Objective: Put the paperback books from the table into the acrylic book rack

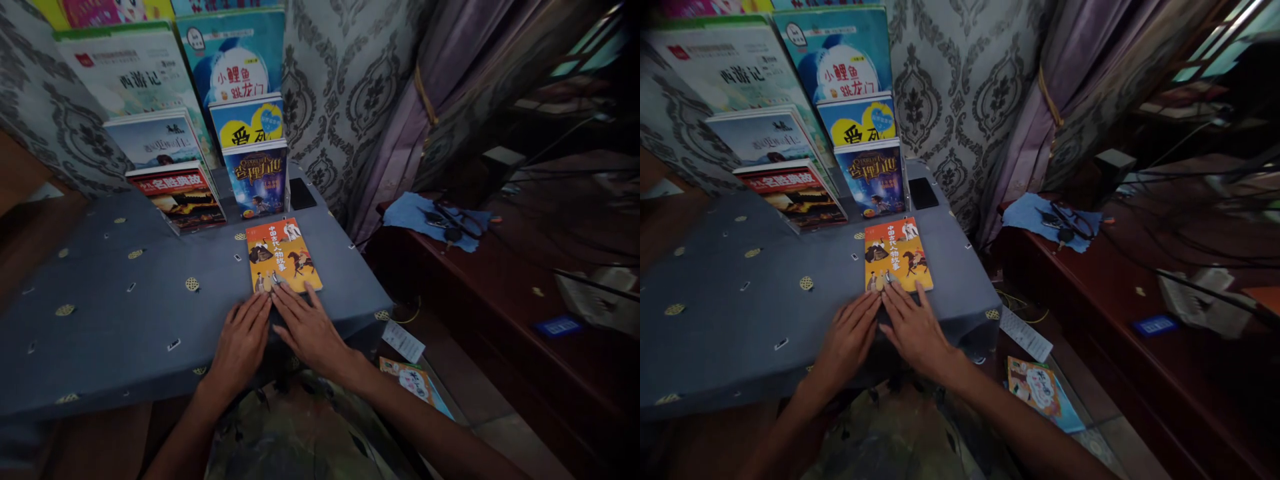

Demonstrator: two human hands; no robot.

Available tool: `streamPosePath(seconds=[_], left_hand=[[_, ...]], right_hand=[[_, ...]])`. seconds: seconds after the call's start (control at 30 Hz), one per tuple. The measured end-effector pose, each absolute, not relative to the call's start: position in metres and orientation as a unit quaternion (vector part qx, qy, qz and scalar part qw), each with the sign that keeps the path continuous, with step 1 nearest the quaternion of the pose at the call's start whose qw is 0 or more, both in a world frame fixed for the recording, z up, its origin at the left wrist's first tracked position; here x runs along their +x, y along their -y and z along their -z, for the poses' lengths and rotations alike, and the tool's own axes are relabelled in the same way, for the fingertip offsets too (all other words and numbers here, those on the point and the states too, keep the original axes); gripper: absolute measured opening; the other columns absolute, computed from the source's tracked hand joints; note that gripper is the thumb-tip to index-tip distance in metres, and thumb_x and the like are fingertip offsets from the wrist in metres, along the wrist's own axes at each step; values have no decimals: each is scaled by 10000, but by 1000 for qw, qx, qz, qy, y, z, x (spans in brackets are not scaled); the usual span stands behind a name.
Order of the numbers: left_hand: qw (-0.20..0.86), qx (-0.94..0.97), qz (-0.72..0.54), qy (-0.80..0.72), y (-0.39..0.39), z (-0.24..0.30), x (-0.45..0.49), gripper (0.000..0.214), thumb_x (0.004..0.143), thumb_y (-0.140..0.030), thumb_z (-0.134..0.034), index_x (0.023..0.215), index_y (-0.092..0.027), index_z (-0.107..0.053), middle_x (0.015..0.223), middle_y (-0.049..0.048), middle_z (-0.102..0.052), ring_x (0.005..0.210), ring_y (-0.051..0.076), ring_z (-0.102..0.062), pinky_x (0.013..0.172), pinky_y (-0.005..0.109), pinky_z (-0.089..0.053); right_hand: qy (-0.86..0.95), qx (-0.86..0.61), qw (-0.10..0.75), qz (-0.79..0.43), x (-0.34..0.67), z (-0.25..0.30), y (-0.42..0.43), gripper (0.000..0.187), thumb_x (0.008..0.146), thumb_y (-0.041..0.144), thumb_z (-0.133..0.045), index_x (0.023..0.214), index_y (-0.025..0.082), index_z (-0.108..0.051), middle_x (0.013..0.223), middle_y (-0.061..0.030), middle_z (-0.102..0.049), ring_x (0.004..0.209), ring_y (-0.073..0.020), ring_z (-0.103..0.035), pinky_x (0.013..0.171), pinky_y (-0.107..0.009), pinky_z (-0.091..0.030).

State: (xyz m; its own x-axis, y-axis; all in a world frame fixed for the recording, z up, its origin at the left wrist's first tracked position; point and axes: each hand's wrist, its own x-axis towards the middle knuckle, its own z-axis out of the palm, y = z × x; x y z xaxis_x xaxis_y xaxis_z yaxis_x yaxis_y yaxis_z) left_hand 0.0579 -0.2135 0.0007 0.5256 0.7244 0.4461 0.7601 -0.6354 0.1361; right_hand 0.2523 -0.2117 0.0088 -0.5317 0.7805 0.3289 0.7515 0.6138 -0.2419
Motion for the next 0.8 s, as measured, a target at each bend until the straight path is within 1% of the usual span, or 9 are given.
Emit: streamPosePath(seconds=[0.17,0.27,0.37,0.5,0.63,0.7,0.8], left_hand=[[-52,-866,267,420,202,-11,53,393,1009,-188,-423,1381,-207,-547,1353,105,-653,1248,223,-601,1063,438,-487],[-71,-860,268,428,190,-16,49,361,1023,-236,-422,1353,-215,-568,1344,106,-652,1254,227,-593,1078,452,-482],[-77,-850,262,451,171,-15,44,367,1027,-306,-424,1349,-207,-569,1364,122,-630,1279,241,-575,1104,479,-461],[-78,-826,238,506,140,-10,40,441,1011,-396,-443,1383,-180,-540,1412,161,-589,1363,293,-507,1135,531,-415],[-125,-815,241,512,114,-8,47,527,986,-396,-473,1458,-162,-457,1452,169,-563,1429,323,-437,1154,551,-376],[-157,-804,261,511,107,-9,53,541,975,-393,-484,1456,-143,-460,1451,183,-560,1413,331,-454,1155,558,-366],[-230,-761,321,515,101,-14,60,524,973,-408,-491,1438,-168,-486,1415,168,-592,1354,301,-523,1151,519,-378]], right_hand=[[871,-445,198,-72,257,-17,203,447,1050,306,-403,1454,145,-508,1495,-120,-538,1450,-275,-422,1213,-629,-245],[862,-458,199,-87,264,-23,191,429,1048,319,-417,1423,159,-550,1467,-126,-569,1427,-271,-457,1214,-598,-262],[850,-481,196,-93,271,-28,173,409,1042,314,-429,1400,179,-575,1471,-125,-567,1435,-274,-446,1209,-578,-277],[826,-523,188,-88,281,-31,138,390,1036,292,-428,1367,155,-585,1489,-154,-543,1447,-292,-425,1174,-561,-341],[801,-558,202,-81,286,-25,103,377,1000,274,-490,1330,123,-592,1478,-199,-530,1411,-288,-474,1135,-453,-422],[793,-563,218,-81,285,-17,92,400,987,271,-499,1349,120,-576,1487,-209,-511,1381,-285,-510,1119,-429,-443],[781,-562,259,-80,283,-2,83,468,981,277,-478,1422,126,-519,1530,-211,-460,1383,-296,-506,1115,-452,-448]])
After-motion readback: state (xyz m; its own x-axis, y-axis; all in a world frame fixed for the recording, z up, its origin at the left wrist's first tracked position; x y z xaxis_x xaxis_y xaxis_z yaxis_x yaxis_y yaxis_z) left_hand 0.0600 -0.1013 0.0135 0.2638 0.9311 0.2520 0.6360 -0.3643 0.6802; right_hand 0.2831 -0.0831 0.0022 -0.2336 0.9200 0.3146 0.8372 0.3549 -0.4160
